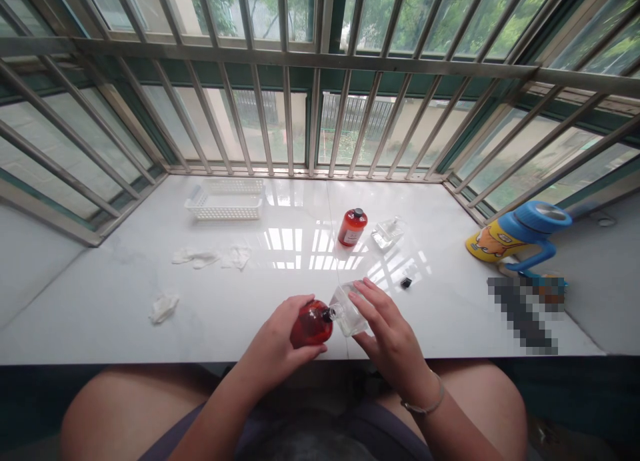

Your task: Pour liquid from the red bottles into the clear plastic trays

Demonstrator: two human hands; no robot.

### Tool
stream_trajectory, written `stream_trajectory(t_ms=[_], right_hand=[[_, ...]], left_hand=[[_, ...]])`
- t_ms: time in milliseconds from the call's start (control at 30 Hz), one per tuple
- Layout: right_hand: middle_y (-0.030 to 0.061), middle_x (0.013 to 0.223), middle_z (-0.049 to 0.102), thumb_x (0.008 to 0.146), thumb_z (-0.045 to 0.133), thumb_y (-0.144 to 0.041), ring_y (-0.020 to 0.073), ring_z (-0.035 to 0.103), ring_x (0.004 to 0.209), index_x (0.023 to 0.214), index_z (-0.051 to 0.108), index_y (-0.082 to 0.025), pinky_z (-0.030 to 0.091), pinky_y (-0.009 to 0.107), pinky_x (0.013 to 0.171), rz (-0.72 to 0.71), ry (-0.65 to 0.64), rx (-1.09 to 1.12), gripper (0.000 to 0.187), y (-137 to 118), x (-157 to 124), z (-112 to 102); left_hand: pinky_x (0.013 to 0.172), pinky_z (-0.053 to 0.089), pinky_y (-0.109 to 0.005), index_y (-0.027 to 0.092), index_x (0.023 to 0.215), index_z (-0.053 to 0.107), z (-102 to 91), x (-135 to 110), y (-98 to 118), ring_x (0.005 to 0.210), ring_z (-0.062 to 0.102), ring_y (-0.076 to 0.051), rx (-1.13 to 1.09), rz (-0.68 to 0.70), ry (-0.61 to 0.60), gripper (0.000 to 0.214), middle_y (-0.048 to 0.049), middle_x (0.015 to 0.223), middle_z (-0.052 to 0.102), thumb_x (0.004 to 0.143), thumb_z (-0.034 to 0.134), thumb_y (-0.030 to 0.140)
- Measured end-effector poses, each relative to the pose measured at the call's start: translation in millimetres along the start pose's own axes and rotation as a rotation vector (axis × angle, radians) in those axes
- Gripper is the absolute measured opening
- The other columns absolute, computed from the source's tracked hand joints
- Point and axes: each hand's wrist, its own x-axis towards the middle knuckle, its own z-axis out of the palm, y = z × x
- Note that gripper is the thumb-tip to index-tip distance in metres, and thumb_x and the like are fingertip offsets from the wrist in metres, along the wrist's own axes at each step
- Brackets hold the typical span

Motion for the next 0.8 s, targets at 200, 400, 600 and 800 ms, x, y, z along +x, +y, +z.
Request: stream_trajectory(t_ms=[200,400,600,800], right_hand=[[0.0135,0.164,0.055,0.099,0.059,-0.004,0.0365,0.045,0.160,0.166,0.047,-0.025,0.054,0.062,0.123,-0.006,-0.001,-0.009,0.071,0.9,1.4,-1.9],[0.0135,0.164,0.055,0.097,0.057,-0.001,0.0363,0.044,0.161,0.164,0.049,-0.025,0.054,0.062,0.123,-0.013,-0.009,-0.020,0.071,0.8,2.4,-3.0],[0.0149,0.163,0.056,0.096,0.059,0.000,0.0363,0.044,0.160,0.163,0.050,-0.022,0.053,0.061,0.123,-0.023,-0.008,-0.036,0.071,-0.1,4.5,-4.4],[0.0141,0.165,0.055,0.096,0.058,0.001,0.0365,0.043,0.161,0.164,0.048,-0.024,0.053,0.061,0.123,-0.024,-0.006,-0.046,0.073,0.0,4.1,-4.1]], left_hand=[[0.122,0.051,-0.052,0.032,0.152,0.052,0.3,-1.3,-1.5,0.141,0.063,-0.033,-0.022,-0.009,-0.012,0.077,-0.0104,0.154,0.063,0.086,0.091,0.033],[0.122,0.051,-0.052,0.032,0.151,0.052,0.4,-0.6,-1.5,0.141,0.063,-0.033,-0.023,-0.016,-0.011,0.077,-0.0102,0.153,0.063,0.085,0.091,0.033],[0.122,0.052,-0.051,0.032,0.152,0.053,0.0,0.0,-2.6,0.140,0.064,-0.033,-0.023,-0.013,-0.005,0.077,-0.0096,0.153,0.064,0.085,0.091,0.033],[0.121,0.053,-0.050,0.032,0.151,0.054,0.5,-0.4,-3.7,0.139,0.065,-0.033,-0.023,-0.025,0.001,0.077,-0.0091,0.152,0.065,0.083,0.092,0.033]])
